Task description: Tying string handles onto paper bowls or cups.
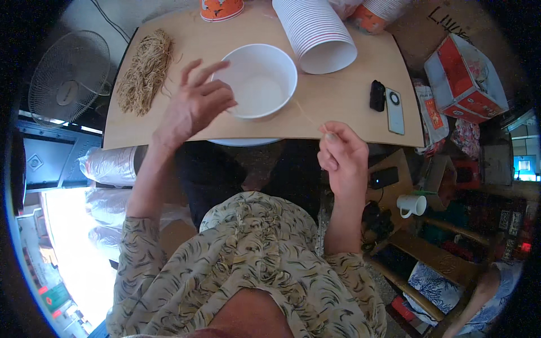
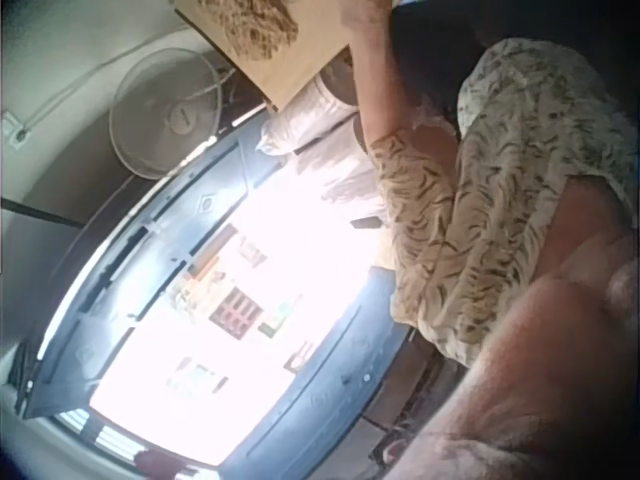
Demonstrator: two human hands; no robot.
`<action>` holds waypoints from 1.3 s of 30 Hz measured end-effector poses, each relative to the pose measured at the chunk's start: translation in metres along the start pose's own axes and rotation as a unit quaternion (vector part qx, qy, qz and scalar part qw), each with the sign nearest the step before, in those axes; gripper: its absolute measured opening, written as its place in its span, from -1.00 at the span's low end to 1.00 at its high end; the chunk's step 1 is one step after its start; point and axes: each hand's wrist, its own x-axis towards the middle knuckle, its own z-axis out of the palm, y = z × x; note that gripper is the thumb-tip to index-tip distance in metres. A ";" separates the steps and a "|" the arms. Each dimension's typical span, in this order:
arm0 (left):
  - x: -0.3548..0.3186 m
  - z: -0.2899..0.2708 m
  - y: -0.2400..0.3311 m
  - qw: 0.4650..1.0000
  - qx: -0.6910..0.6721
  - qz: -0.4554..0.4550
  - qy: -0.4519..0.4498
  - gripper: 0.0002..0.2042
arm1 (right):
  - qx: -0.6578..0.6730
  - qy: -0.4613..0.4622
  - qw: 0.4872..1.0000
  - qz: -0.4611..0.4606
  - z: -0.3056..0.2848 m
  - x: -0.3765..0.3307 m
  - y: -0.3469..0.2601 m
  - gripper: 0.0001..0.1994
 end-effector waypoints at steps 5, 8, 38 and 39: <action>0.007 0.010 0.017 0.991 -0.129 0.010 0.027 -0.65 | -0.031 -0.012 0.999 0.040 0.013 0.021 0.001 -0.81; -0.002 0.005 -0.001 0.997 -0.081 -0.020 -0.006 -0.58 | -0.023 -0.015 1.000 0.013 0.017 0.030 -0.008 -0.81; -0.020 0.012 0.026 0.936 -0.188 -0.244 0.169 -0.73 | 0.350 -0.141 0.920 0.104 0.076 0.102 0.032 -0.77; -0.023 0.021 0.034 0.898 -0.300 -0.266 0.182 -0.71 | 0.343 -0.134 0.925 0.090 0.079 0.103 0.031 -0.77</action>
